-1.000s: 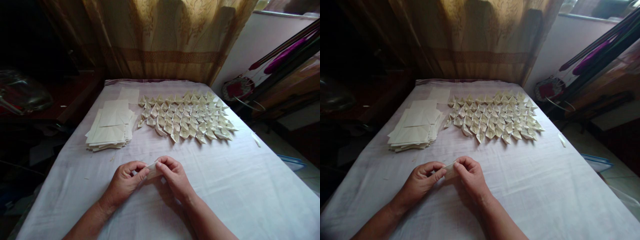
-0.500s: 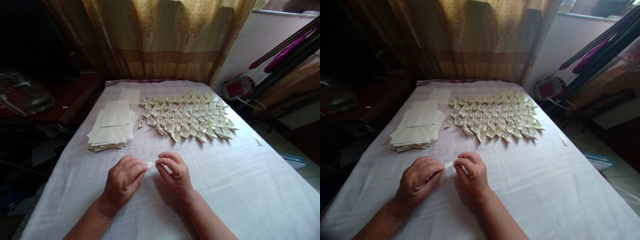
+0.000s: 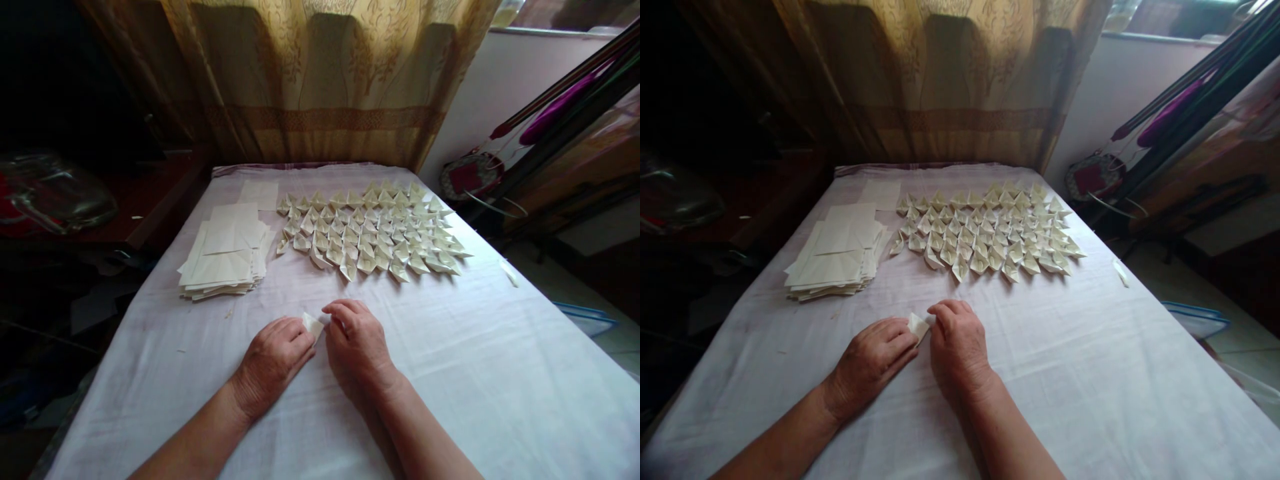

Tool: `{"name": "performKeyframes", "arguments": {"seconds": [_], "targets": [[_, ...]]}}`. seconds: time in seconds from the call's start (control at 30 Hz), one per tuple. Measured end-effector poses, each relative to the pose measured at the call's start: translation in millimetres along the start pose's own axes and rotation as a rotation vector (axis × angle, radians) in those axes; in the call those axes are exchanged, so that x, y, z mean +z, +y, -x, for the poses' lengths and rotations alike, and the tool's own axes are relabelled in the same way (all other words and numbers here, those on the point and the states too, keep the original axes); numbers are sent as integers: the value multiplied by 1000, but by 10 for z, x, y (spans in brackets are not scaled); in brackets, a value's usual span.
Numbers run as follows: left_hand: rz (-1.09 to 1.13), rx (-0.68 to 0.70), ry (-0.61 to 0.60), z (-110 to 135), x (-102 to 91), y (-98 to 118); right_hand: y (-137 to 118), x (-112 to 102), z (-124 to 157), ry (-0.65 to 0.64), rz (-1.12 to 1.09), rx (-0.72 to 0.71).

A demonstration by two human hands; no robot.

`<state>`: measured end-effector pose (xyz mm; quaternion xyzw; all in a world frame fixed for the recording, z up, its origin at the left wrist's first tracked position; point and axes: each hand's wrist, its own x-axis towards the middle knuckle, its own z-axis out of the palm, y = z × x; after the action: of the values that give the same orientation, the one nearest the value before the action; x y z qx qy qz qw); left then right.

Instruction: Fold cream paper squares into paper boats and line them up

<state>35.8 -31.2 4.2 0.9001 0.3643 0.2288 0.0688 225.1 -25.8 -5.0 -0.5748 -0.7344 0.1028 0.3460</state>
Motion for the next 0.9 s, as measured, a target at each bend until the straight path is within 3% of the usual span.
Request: {"name": "performKeyframes", "arguments": {"seconds": [0.13,0.33,0.5,0.6,0.73,0.9], "targets": [[59,-19,-17,10,1,-3,-17,-44,7,-52,-1,14],[115,-74,-8,48,32,-78,-193,-84,-9,-323,152,127],[4,-154,-36,75,70,-157,-222,-107,-20,-347,170,193],[-16,-165,-36,78,79,-189,-187,-81,-1,-305,175,147],[4,-178,-46,60,86,-233,-152,-20,19,-216,161,-32],[35,-233,-39,14,77,-255,-173,2,8,-270,214,-162]]}}
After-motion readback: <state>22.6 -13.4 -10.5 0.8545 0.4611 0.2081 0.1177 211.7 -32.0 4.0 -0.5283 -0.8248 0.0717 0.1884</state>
